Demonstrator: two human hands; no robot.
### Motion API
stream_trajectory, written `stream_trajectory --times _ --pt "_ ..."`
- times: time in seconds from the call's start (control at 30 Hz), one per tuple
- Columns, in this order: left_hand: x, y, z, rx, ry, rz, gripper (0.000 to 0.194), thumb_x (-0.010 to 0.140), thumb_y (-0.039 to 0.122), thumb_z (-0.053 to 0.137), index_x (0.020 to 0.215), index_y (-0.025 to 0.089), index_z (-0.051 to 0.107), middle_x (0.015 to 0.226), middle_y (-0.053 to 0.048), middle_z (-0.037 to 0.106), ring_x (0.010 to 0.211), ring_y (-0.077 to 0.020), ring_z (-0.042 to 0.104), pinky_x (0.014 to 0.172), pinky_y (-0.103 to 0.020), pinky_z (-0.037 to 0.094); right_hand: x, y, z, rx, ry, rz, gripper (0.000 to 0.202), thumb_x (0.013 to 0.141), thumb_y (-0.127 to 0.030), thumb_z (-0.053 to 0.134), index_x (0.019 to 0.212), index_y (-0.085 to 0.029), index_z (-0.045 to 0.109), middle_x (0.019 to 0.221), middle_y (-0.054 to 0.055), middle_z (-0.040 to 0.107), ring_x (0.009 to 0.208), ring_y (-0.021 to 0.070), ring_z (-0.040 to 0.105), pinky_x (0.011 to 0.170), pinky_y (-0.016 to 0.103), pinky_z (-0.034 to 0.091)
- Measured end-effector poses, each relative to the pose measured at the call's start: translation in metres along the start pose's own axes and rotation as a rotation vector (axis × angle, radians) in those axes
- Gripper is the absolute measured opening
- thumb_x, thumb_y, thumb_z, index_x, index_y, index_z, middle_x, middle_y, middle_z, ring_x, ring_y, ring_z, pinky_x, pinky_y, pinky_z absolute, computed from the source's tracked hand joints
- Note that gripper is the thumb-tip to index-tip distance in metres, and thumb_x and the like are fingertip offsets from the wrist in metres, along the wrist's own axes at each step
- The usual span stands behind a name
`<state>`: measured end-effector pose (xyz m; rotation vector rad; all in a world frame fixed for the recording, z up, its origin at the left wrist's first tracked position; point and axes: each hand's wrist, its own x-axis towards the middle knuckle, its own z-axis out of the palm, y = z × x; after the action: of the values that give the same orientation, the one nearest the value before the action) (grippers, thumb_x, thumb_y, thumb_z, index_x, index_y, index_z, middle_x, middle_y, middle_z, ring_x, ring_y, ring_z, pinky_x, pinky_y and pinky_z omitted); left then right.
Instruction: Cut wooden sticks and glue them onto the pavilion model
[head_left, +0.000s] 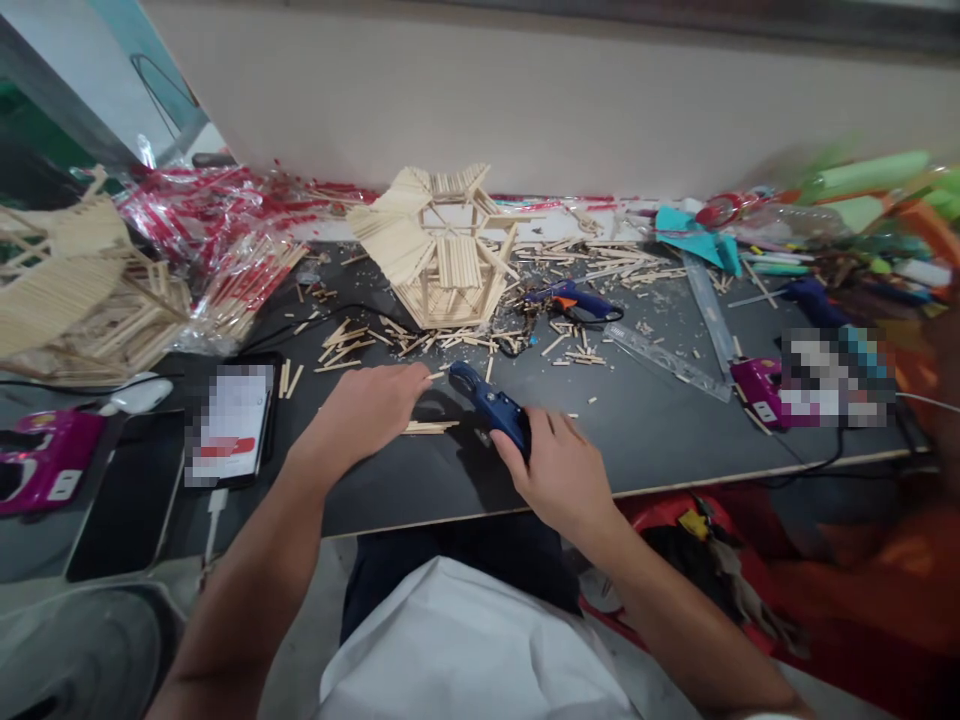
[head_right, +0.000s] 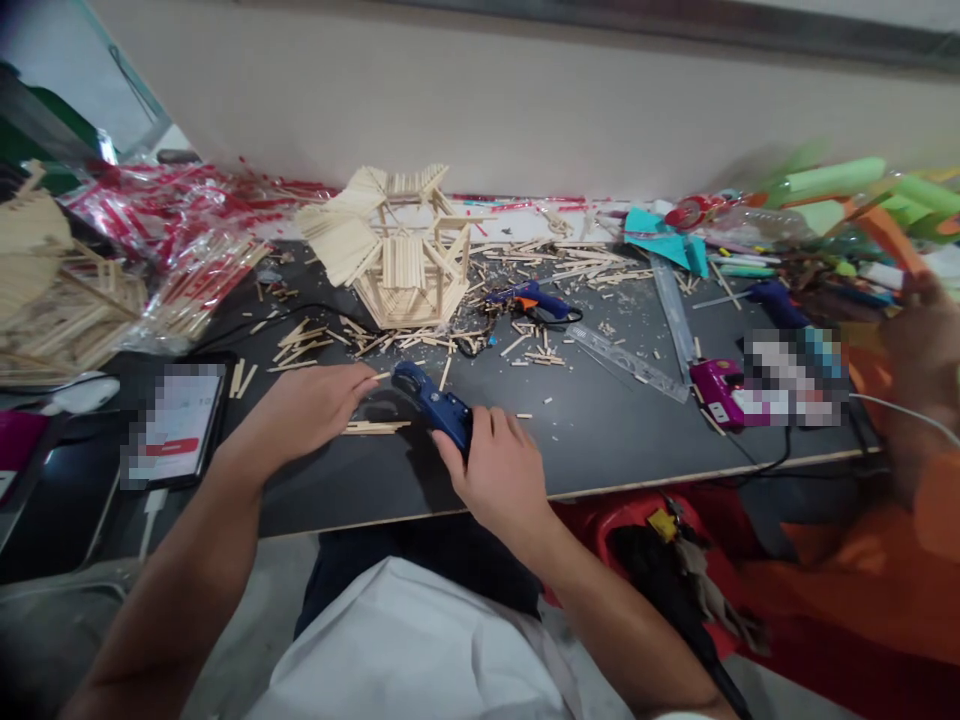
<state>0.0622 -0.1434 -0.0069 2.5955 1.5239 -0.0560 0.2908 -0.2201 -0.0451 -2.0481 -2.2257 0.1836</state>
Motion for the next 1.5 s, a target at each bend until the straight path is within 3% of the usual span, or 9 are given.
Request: stream_trajectory --times 0.23,0.33,0.5,0.63,0.8,0.93,1.17,1.4,1.5 --pt "0.006 -0.002 0.005 -0.057 0.034 -0.012 0.035 0.106 0.032 0.033 0.103 0.015 0.064 0.101 -0.009 0.072 0.097 -0.0245 0.069 0.080 -0.031 0.047 0.005 0.003 0.011 -0.014 0.155 -0.114 0.065 0.096 -0.053 0.056 0.136 -0.001 0.056 0.133 0.025 0.059 0.124 0.0400 0.050 0.106 0.050 0.039" --pt "0.007 -0.002 0.007 -0.077 0.017 0.016 0.035 0.106 0.032 0.033 0.106 0.016 0.064 0.104 -0.010 0.072 0.098 -0.0238 0.068 0.082 -0.031 0.047 0.036 0.033 -0.004 0.082 0.166 -0.156 0.040 0.102 -0.037 0.049 0.121 -0.009 0.069 0.118 0.018 0.068 0.116 0.0333 0.054 0.104 0.045 0.041" --pt "0.008 0.000 0.012 -0.117 0.023 0.055 0.037 0.106 0.033 0.032 0.107 0.016 0.065 0.105 -0.010 0.071 0.102 -0.0236 0.067 0.087 -0.031 0.048 0.102 0.089 -0.014 -0.024 0.095 -0.189 0.030 0.098 -0.016 0.050 0.111 -0.011 0.076 0.107 0.016 0.069 0.105 0.0312 0.057 0.095 0.041 0.042" --pt "0.009 -0.003 0.015 -0.139 0.023 0.079 0.036 0.106 0.033 0.033 0.107 0.017 0.065 0.104 -0.010 0.071 0.102 -0.0226 0.068 0.089 -0.031 0.049 0.125 0.102 -0.008 -0.090 -0.028 -0.281 0.024 0.095 -0.013 0.053 0.093 -0.011 0.077 0.099 0.016 0.071 0.097 0.0293 0.059 0.091 0.040 0.043" --pt "0.011 -0.003 0.013 -0.240 0.085 0.119 0.036 0.106 0.034 0.036 0.106 0.016 0.067 0.106 -0.009 0.072 0.101 -0.0227 0.068 0.089 -0.032 0.049 0.116 0.092 -0.020 -0.025 0.059 -0.344 0.020 0.096 -0.015 0.051 0.094 -0.013 0.070 0.101 0.017 0.069 0.104 0.0302 0.058 0.092 0.041 0.045" --pt "0.016 0.011 0.002 -0.429 0.260 0.131 0.029 0.104 0.034 0.046 0.109 0.018 0.070 0.106 -0.007 0.074 0.098 -0.0190 0.070 0.088 -0.028 0.051 0.096 0.061 -0.035 0.596 0.165 -0.291 0.011 0.094 -0.026 0.060 0.094 -0.017 0.065 0.090 0.007 0.068 0.079 0.0189 0.062 0.074 0.032 0.049" --pt "0.027 0.025 -0.026 -0.347 0.373 0.270 0.046 0.091 0.030 0.069 0.135 0.021 0.057 0.126 -0.007 0.070 0.111 -0.0208 0.068 0.087 -0.028 0.053 0.084 -0.003 -0.041 1.474 -0.126 -0.174 0.033 0.079 -0.049 0.077 0.083 -0.020 0.061 0.074 -0.002 0.063 0.062 0.0120 0.055 0.061 0.028 0.048" --pt "0.032 0.020 -0.052 -0.187 0.433 0.357 0.046 0.090 0.039 0.071 0.130 0.020 0.059 0.123 -0.009 0.070 0.109 -0.0231 0.069 0.082 -0.029 0.054 0.097 -0.004 -0.042 1.632 -0.114 -0.160 0.031 0.082 -0.050 0.078 0.085 -0.022 0.065 0.070 -0.002 0.061 0.062 0.0122 0.055 0.061 0.028 0.049" --pt "0.037 0.014 -0.070 -0.159 0.420 0.344 0.045 0.089 0.040 0.070 0.128 0.020 0.062 0.116 -0.007 0.072 0.101 -0.0215 0.070 0.080 -0.029 0.052 0.090 -0.003 -0.055 1.498 0.130 -0.173 0.025 0.087 -0.046 0.075 0.091 -0.023 0.066 0.080 0.001 0.066 0.070 0.0145 0.060 0.067 0.031 0.053"
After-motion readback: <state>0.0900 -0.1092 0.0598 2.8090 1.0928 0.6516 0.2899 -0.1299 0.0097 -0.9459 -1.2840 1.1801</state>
